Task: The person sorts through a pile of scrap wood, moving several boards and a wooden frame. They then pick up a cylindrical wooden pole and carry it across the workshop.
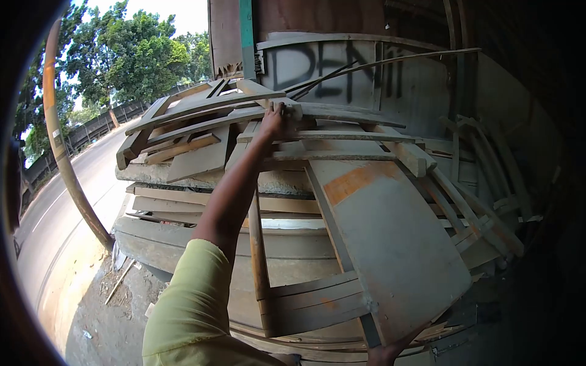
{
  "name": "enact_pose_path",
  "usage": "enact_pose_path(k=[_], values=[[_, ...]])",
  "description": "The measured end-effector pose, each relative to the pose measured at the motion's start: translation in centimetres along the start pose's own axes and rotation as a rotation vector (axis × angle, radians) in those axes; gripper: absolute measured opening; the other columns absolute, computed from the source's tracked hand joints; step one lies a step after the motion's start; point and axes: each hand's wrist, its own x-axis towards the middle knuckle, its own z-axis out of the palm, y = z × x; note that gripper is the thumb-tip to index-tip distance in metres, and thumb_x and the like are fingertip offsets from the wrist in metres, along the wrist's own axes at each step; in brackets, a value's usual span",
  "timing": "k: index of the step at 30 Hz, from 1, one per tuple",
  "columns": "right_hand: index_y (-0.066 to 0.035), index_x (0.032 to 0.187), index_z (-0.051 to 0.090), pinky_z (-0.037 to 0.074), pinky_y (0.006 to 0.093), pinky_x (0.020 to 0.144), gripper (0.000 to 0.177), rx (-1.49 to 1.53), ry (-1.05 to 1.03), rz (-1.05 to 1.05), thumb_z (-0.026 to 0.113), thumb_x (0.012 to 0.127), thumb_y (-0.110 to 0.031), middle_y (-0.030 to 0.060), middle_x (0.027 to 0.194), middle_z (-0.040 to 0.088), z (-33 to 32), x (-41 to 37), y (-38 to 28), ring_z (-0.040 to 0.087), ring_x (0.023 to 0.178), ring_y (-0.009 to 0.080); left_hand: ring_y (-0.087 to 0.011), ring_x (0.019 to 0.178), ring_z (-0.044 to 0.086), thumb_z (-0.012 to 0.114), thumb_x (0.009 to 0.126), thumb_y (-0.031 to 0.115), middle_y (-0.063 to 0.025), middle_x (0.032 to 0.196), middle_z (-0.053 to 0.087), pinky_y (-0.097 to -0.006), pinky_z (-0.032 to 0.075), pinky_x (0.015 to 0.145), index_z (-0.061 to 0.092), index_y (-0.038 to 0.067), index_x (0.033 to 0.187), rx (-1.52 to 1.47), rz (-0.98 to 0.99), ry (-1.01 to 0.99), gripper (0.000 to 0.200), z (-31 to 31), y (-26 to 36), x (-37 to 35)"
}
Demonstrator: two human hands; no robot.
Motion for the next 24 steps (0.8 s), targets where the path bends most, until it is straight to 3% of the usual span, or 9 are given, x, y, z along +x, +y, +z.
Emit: enact_pose_path(k=[2,3,5,7,10,11,14,15,24], values=[[-0.028,0.15,0.005,0.027,0.0525,0.113,0.075,0.1,0.064,0.078,0.033,0.092,-0.066,0.0089,0.151,0.018,0.0,0.0,-0.1,0.026,0.138,0.0295,-0.0432,0.124,0.044,0.06,0.086,0.037,-0.0271,0.137,0.042,-0.0453,0.038,0.103,0.047,0.007,0.128,-0.035,0.142,0.055,0.054,-5.2,0.6,-3.5],[-0.027,0.15,0.008,0.028,0.0522,0.113,0.075,0.056,0.018,0.047,0.033,0.091,-0.067,0.0091,0.15,0.019,0.7,-0.2,-0.3,0.026,0.138,0.0295,-0.0401,0.118,0.05,0.061,0.086,0.039,-0.0237,0.129,0.05,-0.0431,0.04,0.101,0.051,0.006,0.125,-0.087,0.112,-0.108,0.052,-9.0,1.4,-5.5],[-0.025,0.15,0.011,0.029,0.0519,0.112,0.076,0.009,-0.009,0.019,0.033,0.091,-0.068,0.0093,0.15,0.021,1.1,-0.3,-0.6,0.026,0.138,0.0294,-0.038,0.112,0.054,0.066,0.082,0.043,-0.0187,0.124,0.055,-0.0423,0.041,0.098,0.057,0.005,0.119,-0.165,0.154,0.074,0.054,-14.2,2.2,-11.2],[-0.023,0.149,0.018,0.031,0.0518,0.11,0.076,0.285,0.109,0.12,0.034,0.09,-0.068,0.0101,0.148,0.025,0.8,0.4,-0.1,0.028,0.136,0.0298,-0.0357,0.111,0.054,0.071,0.078,0.039,-0.0168,0.121,0.057,-0.0421,0.042,0.097,0.06,0.004,0.115,-0.096,0.335,0.318,0.052,-15.9,1.7,-15.8],[-0.021,0.148,0.022,0.033,0.0519,0.108,0.075,0.298,0.131,0.173,0.036,0.091,-0.068,0.0107,0.147,0.029,0.4,0.2,0.0,0.031,0.135,0.0305,-0.0338,0.112,0.052,0.074,0.073,0.035,-0.0151,0.121,0.056,-0.0411,0.043,0.095,0.064,0.003,0.106,0.059,0.439,0.236,0.047,-15.5,0.7,-17.6],[-0.021,0.148,0.022,0.033,0.0519,0.108,0.075,0.294,0.134,0.171,0.036,0.091,-0.068,0.0107,0.147,0.029,0.7,0.2,-0.1,0.031,0.135,0.0305,-0.0321,0.099,0.058,0.074,0.071,0.031,-0.0132,0.107,0.062,-0.0398,0.049,0.083,0.066,0.003,0.09,-0.03,0.444,0.362,0.035,-14.7,0.9,-16.9],[-0.019,0.148,0.022,0.035,0.0508,0.107,0.075,0.348,0.136,0.136,0.037,0.091,-0.066,0.0111,0.146,0.031,1.4,-0.3,0.0,0.034,0.133,0.0312,-0.03,0.078,0.063,0.073,0.071,0.021,-0.0108,0.085,0.066,-0.0377,0.051,0.07,0.066,0.004,0.079,-0.031,0.372,0.257,0.019,-13.7,-1.0,-16.5],[-0.017,0.148,0.022,0.036,0.0502,0.107,0.076,0.338,0.118,0.119,0.037,0.091,-0.066,0.0114,0.145,0.032,1.1,-0.3,0.2,0.035,0.132,0.0314,-0.029,0.064,0.062,0.072,0.071,0.019,-0.0085,0.07,0.063,-0.0369,0.049,0.059,0.064,0.006,0.07,-0.042,0.464,0.408,0.016,-13.9,-0.4,-15.8],[-0.014,0.147,0.024,0.041,0.0481,0.103,0.074,0.28,0.1,0.083,0.037,0.093,-0.063,0.0129,0.143,0.033,1.8,-0.7,-0.4,0.039,0.13,0.0311,-0.0315,0.073,0.064,0.069,0.074,0.035,-0.0101,0.076,0.065,-0.0414,0.05,0.065,0.065,0.006,0.071,0.011,0.318,0.271,0.03,-11.4,1.3,-9.2]])
